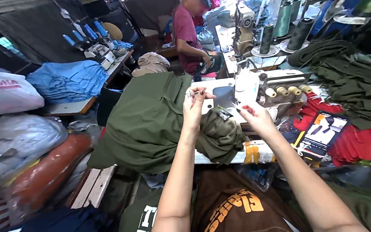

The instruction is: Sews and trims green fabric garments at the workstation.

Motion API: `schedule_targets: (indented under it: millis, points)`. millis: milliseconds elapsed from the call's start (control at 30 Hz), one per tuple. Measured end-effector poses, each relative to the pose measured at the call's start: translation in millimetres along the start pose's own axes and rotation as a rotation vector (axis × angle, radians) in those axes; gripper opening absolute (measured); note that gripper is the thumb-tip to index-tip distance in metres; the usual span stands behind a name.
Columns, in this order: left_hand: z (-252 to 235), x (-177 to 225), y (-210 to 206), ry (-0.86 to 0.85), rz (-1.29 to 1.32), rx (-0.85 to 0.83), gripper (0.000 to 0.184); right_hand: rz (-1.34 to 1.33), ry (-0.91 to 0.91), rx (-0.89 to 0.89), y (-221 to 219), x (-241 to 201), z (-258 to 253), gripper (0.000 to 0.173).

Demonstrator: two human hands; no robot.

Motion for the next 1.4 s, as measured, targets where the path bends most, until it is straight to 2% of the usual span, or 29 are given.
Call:
schedule_targets:
  millis: [100, 167, 233, 333, 400, 533, 633, 900, 1067, 1267, 1400]
  points:
    - [-2, -45, 8, 0.199, -0.197, -0.098, 0.053, -0.069, -0.122, 0.022, -2, 31, 19, 0.033]
    - [-4, -80, 2, 0.254, -0.321, -0.183, 0.043, -0.085, -0.184, -0.005, -8, 39, 33, 0.046]
    - [-5, -100, -6, 0.255, -0.357, -0.174, 0.028, -0.083, -0.185, -0.014, -14, 40, 40, 0.053]
    - [2, -77, -16, 0.288, -0.097, -0.096, 0.012, -0.094, -0.162, -0.1, -22, 36, 38, 0.061]
    - [9, -52, -20, 0.244, 0.071, -0.122, 0.006, -0.212, -0.149, -0.178, -29, 31, 36, 0.057]
    - [22, -27, -7, 0.182, 0.198, -0.097, 0.007, -0.578, -0.248, -0.217, -29, 13, 41, 0.015]
    - [32, -24, 8, 0.209, 0.171, 0.012, 0.007, -0.698, -0.245, -0.232, -14, 13, 46, 0.005]
    - [52, -20, -2, 0.232, 0.164, 0.022, 0.008, -0.5, -0.084, -0.11, 6, 23, 53, 0.009]
    - [53, -15, -3, 0.209, 0.148, -0.065, 0.008, -0.416, 0.027, -0.009, 14, 21, 59, 0.008]
    - [41, -2, -24, 0.175, 0.004, -0.2, 0.01, -0.405, -0.028, -0.234, 18, 1, 55, 0.017]
    - [14, 7, -41, 0.114, -0.091, -0.34, 0.01, -0.384, -0.051, -0.207, 14, -4, 46, 0.015]
Point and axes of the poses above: each hand's wrist, its own z-axis away from the middle knuckle, its own y-axis out of the back of the hand, x = y × z, the point moved 3 cm from there along -z, towards the middle knuckle, and after that the axes turned 5 degrees about z, right-handed, at the moved point
